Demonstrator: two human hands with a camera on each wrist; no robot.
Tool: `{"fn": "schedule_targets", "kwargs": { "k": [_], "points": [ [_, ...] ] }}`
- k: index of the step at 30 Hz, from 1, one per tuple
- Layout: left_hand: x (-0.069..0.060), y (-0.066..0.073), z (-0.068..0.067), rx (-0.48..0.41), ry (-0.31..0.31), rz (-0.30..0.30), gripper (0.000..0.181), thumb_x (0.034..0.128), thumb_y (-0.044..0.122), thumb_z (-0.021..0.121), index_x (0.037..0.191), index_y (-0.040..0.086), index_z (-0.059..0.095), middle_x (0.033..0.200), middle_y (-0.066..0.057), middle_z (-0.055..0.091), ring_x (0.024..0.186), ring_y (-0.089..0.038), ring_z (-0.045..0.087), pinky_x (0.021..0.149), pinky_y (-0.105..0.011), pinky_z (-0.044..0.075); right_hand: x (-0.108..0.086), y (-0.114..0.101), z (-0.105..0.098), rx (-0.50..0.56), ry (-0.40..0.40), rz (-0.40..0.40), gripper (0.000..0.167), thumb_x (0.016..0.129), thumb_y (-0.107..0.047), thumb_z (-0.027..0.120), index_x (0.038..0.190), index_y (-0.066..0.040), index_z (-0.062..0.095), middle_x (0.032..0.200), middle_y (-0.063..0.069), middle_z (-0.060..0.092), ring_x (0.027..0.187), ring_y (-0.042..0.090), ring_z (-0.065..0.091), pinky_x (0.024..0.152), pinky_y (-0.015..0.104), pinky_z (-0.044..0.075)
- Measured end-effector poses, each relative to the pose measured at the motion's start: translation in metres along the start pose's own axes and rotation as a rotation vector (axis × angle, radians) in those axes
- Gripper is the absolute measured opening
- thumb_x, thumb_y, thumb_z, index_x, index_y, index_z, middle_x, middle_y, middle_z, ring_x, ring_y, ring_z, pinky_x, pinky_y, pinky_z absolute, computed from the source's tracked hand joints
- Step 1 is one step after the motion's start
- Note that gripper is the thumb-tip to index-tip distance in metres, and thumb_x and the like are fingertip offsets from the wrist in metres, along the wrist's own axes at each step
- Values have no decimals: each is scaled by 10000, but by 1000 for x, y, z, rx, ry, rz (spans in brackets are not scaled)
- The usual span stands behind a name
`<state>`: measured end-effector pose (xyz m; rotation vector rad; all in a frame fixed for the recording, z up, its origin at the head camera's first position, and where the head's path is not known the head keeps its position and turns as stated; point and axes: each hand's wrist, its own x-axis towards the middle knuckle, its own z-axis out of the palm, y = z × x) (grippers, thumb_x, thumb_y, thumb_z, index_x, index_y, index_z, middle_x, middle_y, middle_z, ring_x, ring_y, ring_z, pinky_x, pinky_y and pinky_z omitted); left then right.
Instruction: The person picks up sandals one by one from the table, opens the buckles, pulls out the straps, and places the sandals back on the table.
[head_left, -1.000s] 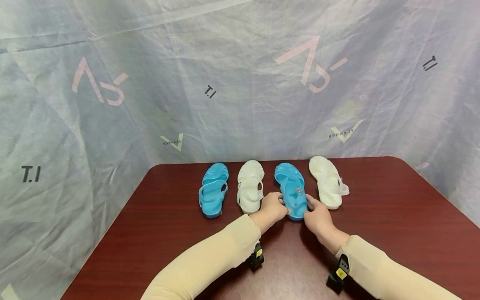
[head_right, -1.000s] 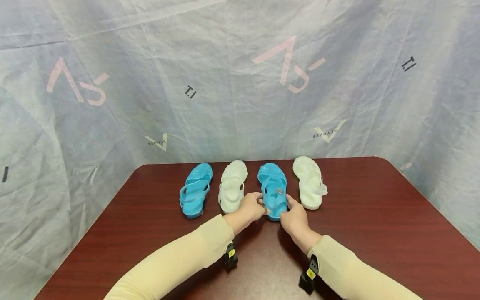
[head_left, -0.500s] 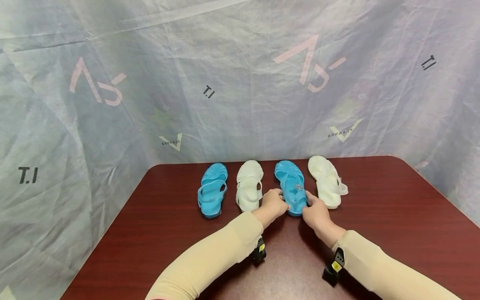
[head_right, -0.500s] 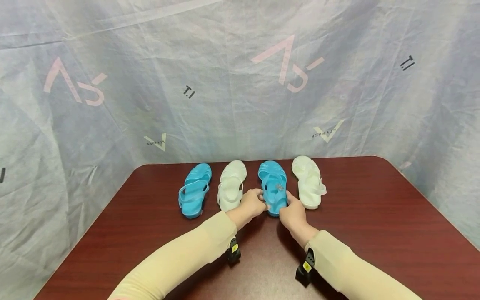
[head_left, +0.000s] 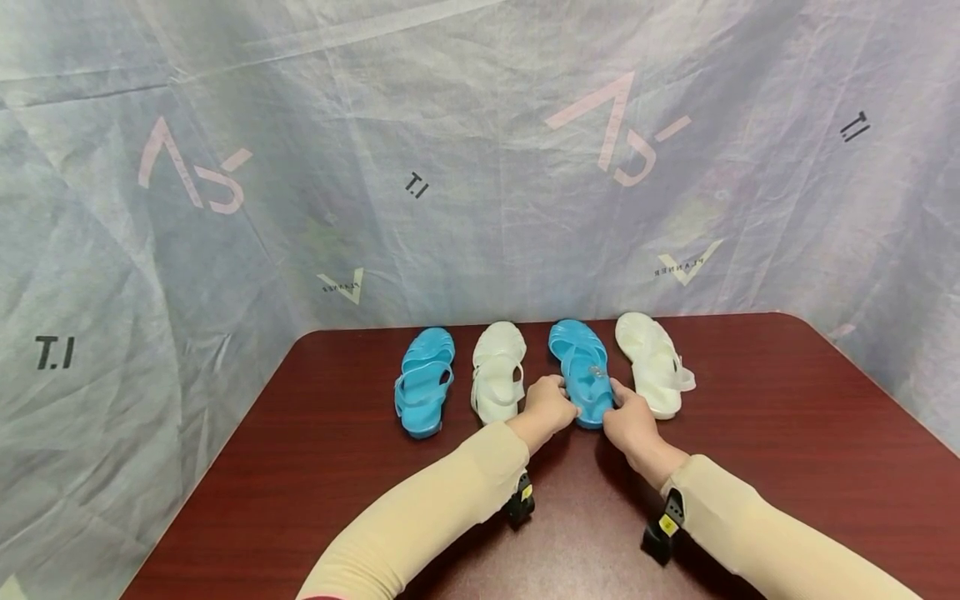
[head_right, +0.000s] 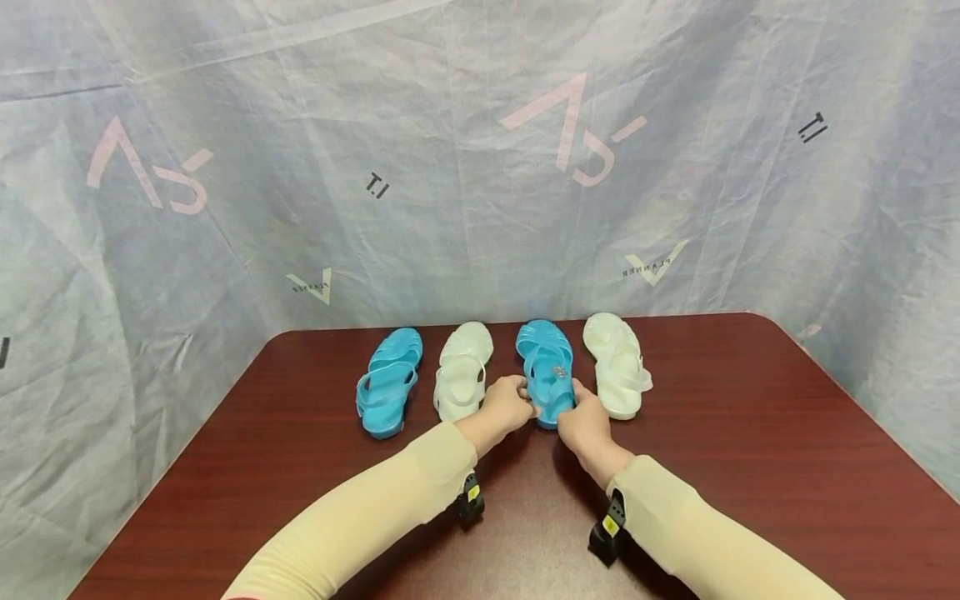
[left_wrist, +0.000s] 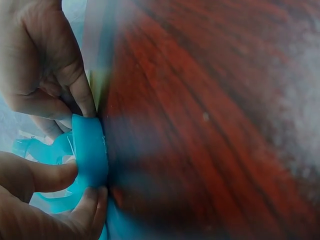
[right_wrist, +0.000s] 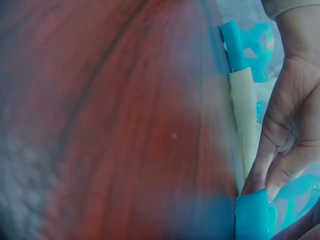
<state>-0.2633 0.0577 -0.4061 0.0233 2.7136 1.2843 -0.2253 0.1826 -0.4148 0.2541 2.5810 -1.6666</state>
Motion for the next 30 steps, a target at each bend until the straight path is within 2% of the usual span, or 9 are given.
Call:
{"fn": "schedule_targets", "kwargs": {
  "k": [10, 20, 30],
  "points": [
    [3, 2, 2, 3, 10, 3, 390, 780, 39, 772, 1156, 67, 671, 969, -53, 694, 932, -185, 614, 727, -257, 540, 3, 0, 0, 18, 20, 8, 708, 842, 102, 326, 1521, 55, 130, 1563, 293, 173, 1463, 405, 131, 1189, 507, 179],
    [5, 6, -1, 17, 12, 13, 341, 776, 28, 766, 1104, 61, 678, 930, -46, 678, 871, -169, 596, 711, -252, 528, 6, -2, -2, 11, -23, -11, 709, 853, 110, 294, 1526, 48, 77, 1576, 290, 116, 1466, 417, 84, 1191, 520, 151],
    [9, 6, 1, 24, 16, 15, 357, 787, 31, 752, 1133, 64, 675, 954, -51, 679, 883, -167, 590, 732, -256, 528, 9, 0, -2, 14, -23, -21, 714, 852, 122, 294, 1524, 55, 62, 1578, 292, 100, 1463, 428, 75, 1189, 524, 152]
  ]
}}
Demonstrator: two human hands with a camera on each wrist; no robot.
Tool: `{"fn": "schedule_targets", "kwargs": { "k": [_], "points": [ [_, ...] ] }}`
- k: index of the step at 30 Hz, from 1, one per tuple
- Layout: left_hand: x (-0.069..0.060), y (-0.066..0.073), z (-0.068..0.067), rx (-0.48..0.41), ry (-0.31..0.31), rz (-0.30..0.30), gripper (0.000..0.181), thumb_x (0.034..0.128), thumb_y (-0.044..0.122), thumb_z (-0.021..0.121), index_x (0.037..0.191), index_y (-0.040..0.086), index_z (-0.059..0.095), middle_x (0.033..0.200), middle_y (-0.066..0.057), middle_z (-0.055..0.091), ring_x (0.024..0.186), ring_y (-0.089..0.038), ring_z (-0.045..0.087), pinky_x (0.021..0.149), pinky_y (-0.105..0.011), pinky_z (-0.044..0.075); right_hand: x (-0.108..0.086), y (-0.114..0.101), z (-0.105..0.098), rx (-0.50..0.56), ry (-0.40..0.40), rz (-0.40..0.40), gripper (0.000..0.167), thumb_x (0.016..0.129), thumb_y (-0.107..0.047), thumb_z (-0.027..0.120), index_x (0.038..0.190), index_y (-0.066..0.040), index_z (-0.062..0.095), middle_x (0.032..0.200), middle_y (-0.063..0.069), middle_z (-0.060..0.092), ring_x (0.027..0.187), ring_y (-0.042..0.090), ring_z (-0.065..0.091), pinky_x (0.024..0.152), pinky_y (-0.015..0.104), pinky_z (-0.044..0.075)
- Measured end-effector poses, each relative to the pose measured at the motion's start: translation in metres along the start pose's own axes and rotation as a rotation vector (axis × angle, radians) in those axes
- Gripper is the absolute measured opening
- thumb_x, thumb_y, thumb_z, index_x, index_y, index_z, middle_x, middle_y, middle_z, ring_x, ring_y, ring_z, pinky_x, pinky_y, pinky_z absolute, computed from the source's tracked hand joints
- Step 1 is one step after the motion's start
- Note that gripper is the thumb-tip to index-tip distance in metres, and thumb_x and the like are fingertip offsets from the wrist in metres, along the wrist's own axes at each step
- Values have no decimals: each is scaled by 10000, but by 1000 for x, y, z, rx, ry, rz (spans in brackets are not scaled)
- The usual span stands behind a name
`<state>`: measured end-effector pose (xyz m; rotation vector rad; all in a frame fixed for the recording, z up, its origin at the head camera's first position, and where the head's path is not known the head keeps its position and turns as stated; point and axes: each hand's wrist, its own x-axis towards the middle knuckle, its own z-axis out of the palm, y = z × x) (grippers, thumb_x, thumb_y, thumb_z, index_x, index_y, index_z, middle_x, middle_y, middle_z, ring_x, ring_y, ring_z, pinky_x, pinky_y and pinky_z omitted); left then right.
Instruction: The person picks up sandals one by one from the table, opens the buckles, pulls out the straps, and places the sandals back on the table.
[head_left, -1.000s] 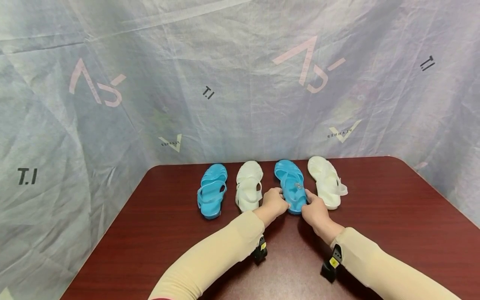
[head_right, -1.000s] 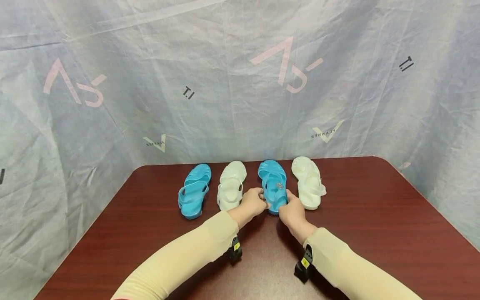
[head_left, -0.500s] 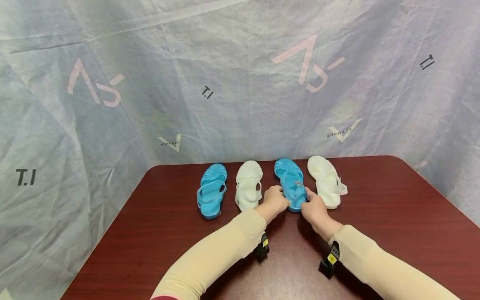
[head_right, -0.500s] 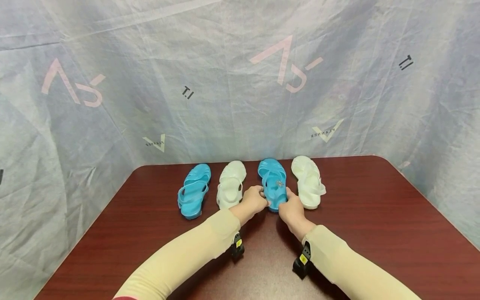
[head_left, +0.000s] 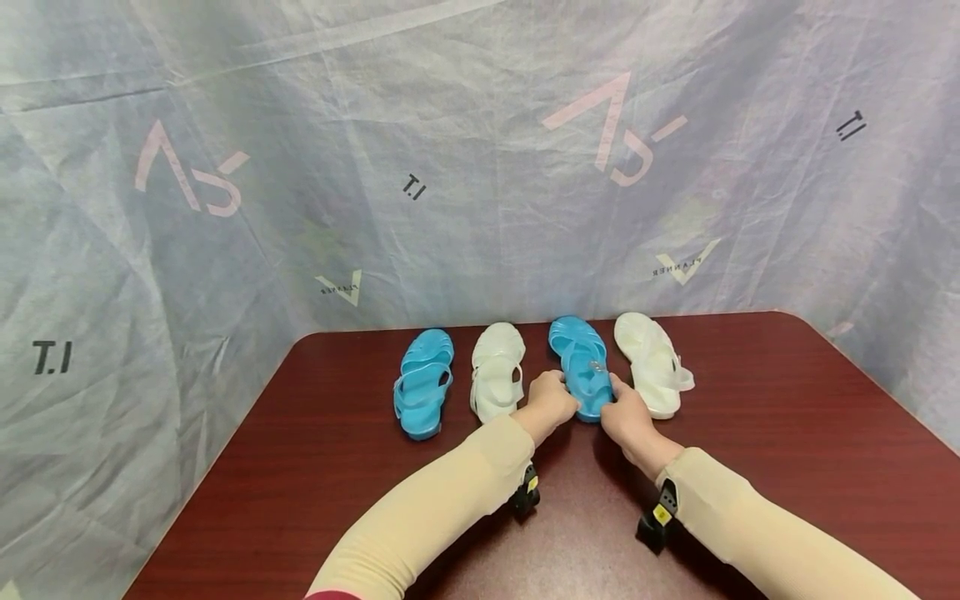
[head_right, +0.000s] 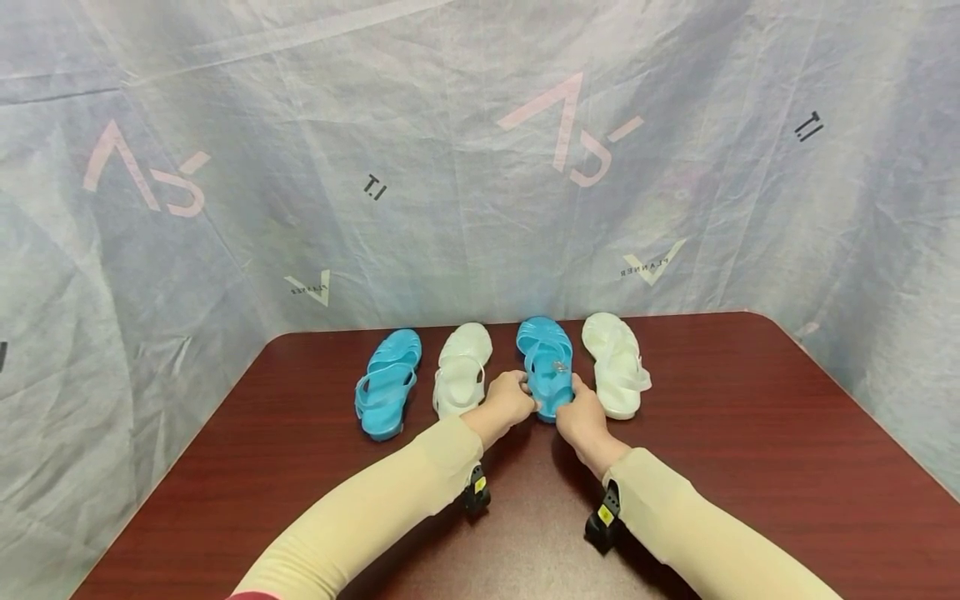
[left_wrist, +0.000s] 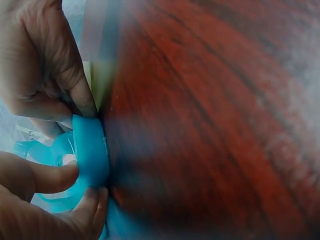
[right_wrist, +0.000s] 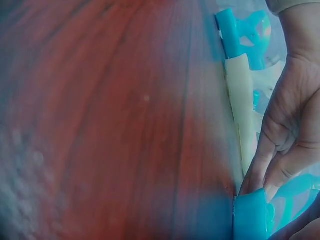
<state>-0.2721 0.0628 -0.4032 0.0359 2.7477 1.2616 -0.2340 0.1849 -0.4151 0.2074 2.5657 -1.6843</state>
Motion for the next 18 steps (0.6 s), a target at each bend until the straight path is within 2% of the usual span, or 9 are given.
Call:
{"fn": "schedule_targets", "kwargs": {
  "k": [5, 8, 16, 18],
  "points": [
    [1, -3, 0, -27, 0, -6, 427, 791, 49, 765, 1203, 61, 652, 1041, -55, 701, 993, -176, 617, 796, -265, 541, 0, -1, 1, 4, -2, -1, 717, 854, 125, 297, 1524, 54, 50, 1580, 291, 91, 1461, 435, 78, 1187, 525, 162],
    [1, -4, 0, -55, -3, -8, 438, 786, 44, 771, 1207, 50, 647, 1045, -64, 697, 1004, -182, 614, 801, -265, 540, 0, -2, 1, 1, -2, 1, 707, 862, 116, 301, 1521, 59, 51, 1575, 299, 98, 1457, 441, 91, 1184, 529, 168],
    [0, -5, -6, -188, -92, -37, 402, 792, 3, 751, 1177, 18, 636, 1089, -90, 674, 1003, -204, 616, 845, -306, 540, 0, -5, -6, 47, -56, 22, 689, 890, 78, 261, 1500, 98, -59, 1557, 348, 53, 1463, 440, 55, 1191, 533, 137],
    [1, -4, -7, -196, -101, -38, 405, 792, 5, 753, 1179, 13, 633, 1094, -95, 674, 1001, -208, 617, 856, -315, 541, 1, -8, -8, 49, -53, 14, 695, 885, 72, 258, 1499, 97, -68, 1558, 345, 61, 1466, 430, 65, 1193, 526, 138]
  ]
}}
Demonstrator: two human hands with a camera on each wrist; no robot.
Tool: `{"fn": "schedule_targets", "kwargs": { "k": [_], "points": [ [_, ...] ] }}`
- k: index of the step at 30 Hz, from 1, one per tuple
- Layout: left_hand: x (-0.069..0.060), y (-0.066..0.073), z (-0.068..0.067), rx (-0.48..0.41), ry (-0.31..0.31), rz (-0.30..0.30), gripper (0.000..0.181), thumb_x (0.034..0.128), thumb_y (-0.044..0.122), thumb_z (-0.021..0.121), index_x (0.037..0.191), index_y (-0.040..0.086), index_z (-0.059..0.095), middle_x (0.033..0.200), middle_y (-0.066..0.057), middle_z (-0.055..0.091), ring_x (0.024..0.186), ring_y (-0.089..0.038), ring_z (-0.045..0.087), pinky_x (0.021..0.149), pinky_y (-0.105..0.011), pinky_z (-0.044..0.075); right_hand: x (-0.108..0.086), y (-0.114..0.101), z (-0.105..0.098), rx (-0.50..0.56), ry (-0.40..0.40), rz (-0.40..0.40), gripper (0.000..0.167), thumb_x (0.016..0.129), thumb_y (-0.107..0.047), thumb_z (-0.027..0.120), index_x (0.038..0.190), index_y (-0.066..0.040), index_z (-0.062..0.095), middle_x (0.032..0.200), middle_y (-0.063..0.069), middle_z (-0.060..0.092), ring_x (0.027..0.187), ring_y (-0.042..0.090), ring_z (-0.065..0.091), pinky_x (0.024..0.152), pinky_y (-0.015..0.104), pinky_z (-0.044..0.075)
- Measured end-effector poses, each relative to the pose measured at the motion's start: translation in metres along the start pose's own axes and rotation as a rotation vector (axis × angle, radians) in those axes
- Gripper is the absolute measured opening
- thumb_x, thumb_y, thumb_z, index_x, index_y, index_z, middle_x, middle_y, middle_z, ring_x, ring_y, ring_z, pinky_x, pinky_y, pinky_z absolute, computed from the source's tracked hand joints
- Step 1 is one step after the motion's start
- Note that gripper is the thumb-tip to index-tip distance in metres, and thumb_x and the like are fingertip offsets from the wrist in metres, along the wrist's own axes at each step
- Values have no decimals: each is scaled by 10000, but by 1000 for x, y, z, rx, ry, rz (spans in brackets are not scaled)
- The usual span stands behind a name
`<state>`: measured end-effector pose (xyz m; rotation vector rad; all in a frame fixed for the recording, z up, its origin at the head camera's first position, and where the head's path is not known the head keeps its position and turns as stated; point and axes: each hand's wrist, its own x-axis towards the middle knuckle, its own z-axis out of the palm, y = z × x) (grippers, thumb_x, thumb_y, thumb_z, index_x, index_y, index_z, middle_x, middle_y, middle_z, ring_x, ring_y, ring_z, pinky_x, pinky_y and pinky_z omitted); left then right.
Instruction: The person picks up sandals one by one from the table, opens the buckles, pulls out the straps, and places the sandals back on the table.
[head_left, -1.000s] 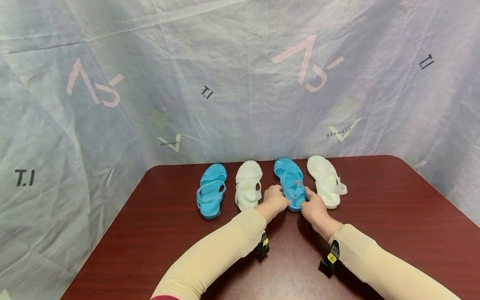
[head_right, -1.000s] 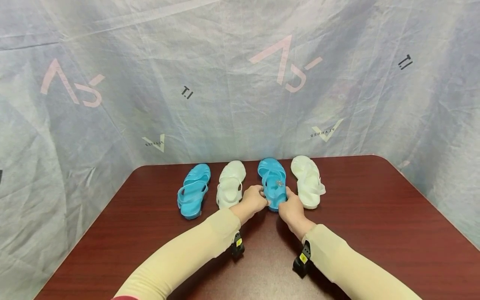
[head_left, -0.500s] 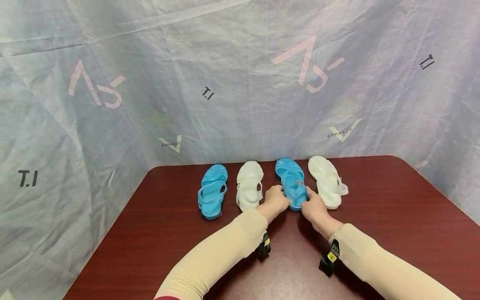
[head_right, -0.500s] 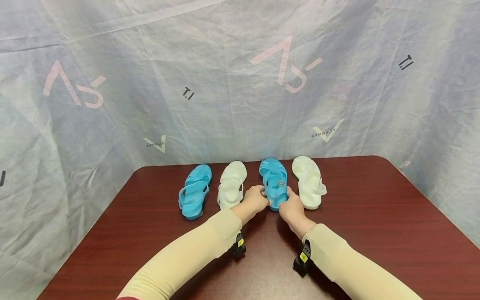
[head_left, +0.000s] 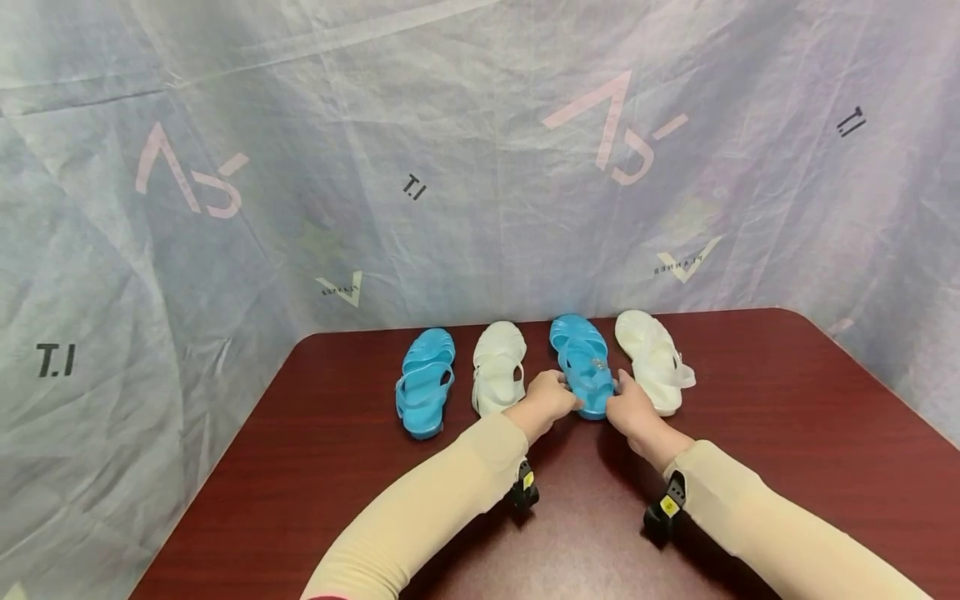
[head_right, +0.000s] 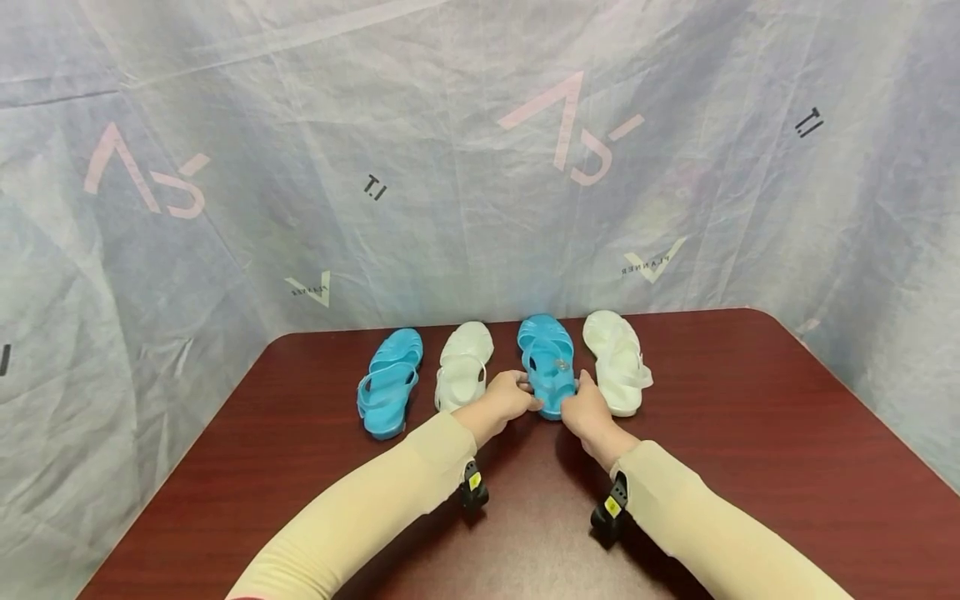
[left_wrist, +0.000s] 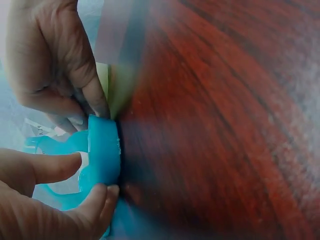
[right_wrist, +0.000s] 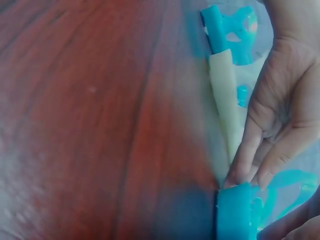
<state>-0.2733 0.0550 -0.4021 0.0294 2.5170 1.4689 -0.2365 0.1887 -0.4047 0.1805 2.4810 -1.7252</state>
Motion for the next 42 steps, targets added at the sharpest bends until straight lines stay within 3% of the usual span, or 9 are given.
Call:
{"fn": "schedule_targets", "kwargs": {
  "k": [5, 12, 19, 31, 42],
  "points": [
    [0, 4, -2, 0, -1, -6, 515, 771, 12, 777, 1255, 10, 599, 1173, -102, 661, 1075, -215, 602, 907, -332, 531, 1, -9, -4, -14, 32, -40, 715, 881, 60, 280, 1517, 64, -48, 1584, 280, 80, 1479, 387, 87, 1200, 499, 147],
    [-2, 12, -8, 23, 2, -12, 649, 717, 80, 854, 1298, 15, 572, 1266, -115, 630, 1167, -235, 570, 956, -335, 513, 1, -25, -6, -38, 62, -43, 708, 982, -119, 398, 1541, 7, -17, 1606, 205, 122, 1483, 350, 142, 1186, 491, 221],
    [-2, 18, -18, -18, -9, -16, 719, 756, 113, 832, 1378, -5, 490, 1344, -123, 583, 1255, -242, 522, 1021, -345, 475, 1, -34, -6, 9, 43, -64, 704, 1024, -190, 413, 1538, 14, -23, 1608, 218, 92, 1479, 372, 142, 1186, 495, 218],
    [-8, 27, -46, -195, -33, 36, 714, 838, 67, 748, 1455, 10, 392, 1448, -146, 480, 1357, -281, 441, 1067, -376, 442, -4, -39, 4, 4, 56, -80, 687, 1012, -200, 470, 1543, 9, 87, 1600, 208, 166, 1460, 378, 212, 1163, 512, 273],
    [-11, 24, -59, -203, -47, 88, 650, 854, 58, 730, 1440, 97, 452, 1461, -80, 489, 1360, -241, 446, 1082, -392, 425, -5, -48, 13, 33, 36, -77, 695, 1018, -267, 485, 1550, -21, 112, 1605, 182, 178, 1473, 350, 195, 1173, 501, 258]
  ]
}}
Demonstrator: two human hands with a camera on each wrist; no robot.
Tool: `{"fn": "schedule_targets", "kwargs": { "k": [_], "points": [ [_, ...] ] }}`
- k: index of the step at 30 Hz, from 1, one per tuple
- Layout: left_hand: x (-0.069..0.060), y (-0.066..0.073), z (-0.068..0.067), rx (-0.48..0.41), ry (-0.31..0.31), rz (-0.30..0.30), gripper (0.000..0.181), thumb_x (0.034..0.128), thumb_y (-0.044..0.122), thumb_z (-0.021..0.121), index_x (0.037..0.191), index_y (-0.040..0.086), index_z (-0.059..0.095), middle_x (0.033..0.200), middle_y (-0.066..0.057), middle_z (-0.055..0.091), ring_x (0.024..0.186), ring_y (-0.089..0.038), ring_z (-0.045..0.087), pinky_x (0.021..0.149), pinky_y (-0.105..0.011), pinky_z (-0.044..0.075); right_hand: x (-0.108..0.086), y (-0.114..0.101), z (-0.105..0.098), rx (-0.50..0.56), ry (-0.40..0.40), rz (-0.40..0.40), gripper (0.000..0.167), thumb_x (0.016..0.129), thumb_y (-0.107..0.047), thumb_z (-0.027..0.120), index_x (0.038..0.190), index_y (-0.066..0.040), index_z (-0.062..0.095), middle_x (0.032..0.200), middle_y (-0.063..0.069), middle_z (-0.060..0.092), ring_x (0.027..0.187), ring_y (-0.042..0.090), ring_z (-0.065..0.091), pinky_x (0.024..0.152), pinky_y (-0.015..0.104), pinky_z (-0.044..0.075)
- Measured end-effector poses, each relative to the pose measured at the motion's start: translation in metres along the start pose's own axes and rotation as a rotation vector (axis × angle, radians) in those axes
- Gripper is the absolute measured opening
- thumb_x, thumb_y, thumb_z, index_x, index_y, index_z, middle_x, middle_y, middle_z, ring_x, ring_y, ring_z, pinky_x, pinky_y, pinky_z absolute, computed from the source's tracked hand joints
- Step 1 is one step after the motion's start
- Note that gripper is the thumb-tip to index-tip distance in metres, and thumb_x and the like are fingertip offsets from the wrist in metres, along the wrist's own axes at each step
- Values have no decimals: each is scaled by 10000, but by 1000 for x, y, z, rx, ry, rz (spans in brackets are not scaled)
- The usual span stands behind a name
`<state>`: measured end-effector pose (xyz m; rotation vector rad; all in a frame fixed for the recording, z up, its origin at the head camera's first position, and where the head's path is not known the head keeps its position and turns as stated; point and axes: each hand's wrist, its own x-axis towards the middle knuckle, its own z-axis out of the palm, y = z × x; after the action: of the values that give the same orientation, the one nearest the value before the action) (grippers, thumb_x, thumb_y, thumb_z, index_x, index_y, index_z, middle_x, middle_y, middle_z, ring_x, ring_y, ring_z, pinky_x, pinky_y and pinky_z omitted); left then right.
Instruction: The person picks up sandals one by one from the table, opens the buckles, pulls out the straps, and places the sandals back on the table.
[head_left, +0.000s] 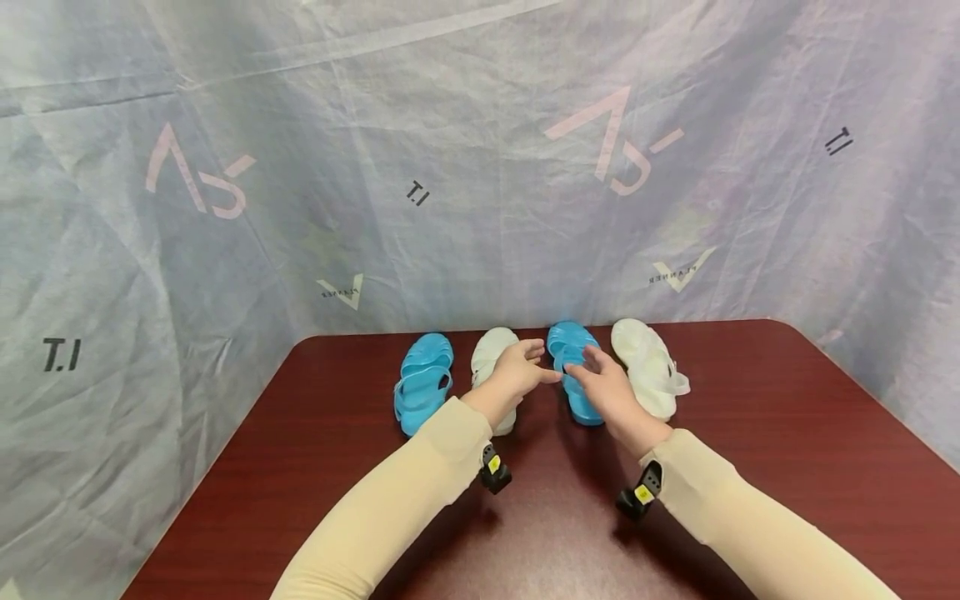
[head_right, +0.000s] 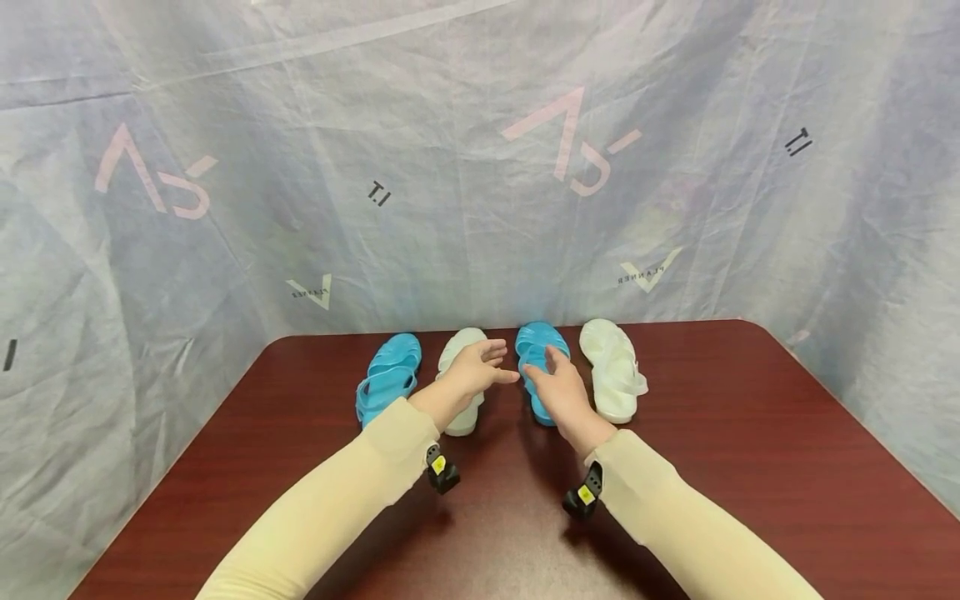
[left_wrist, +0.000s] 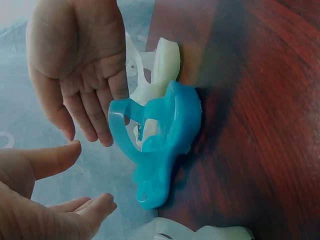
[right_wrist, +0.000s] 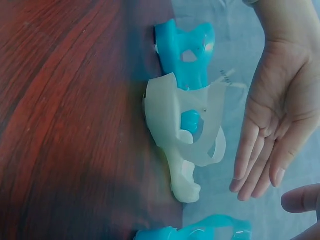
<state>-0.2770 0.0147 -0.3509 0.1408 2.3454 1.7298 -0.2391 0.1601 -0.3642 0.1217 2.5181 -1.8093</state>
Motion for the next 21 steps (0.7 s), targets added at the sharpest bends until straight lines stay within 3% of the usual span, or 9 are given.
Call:
{"fn": "schedule_targets", "kwargs": {
  "k": [7, 14, 21],
  "points": [
    [2, -5, -9, 68, 22, 28, 646, 849, 58, 736, 1433, 116, 467, 1452, -68, 500, 1362, -242, 443, 1051, -363, 456, 2, -5, 2, 39, -8, -7, 686, 1010, -244, 500, 1547, -19, 137, 1599, 168, 210, 1473, 327, 214, 1172, 486, 269],
    [0, -9, -20, 78, 30, 66, 624, 852, 56, 730, 1424, 116, 487, 1462, -75, 490, 1389, -250, 411, 1083, -378, 424, 3, -11, 7, -1, -8, -19, 673, 1002, -245, 513, 1547, -44, 173, 1592, 162, 239, 1470, 310, 231, 1171, 484, 272],
    [-2, -16, -32, 107, 68, 83, 576, 867, 91, 725, 1403, 153, 523, 1463, -44, 494, 1375, -247, 429, 984, -378, 507, 2, -15, 16, 28, -29, -27, 648, 1004, -242, 515, 1547, -76, 203, 1591, 137, 256, 1474, 287, 230, 1171, 474, 278]
  ]
}}
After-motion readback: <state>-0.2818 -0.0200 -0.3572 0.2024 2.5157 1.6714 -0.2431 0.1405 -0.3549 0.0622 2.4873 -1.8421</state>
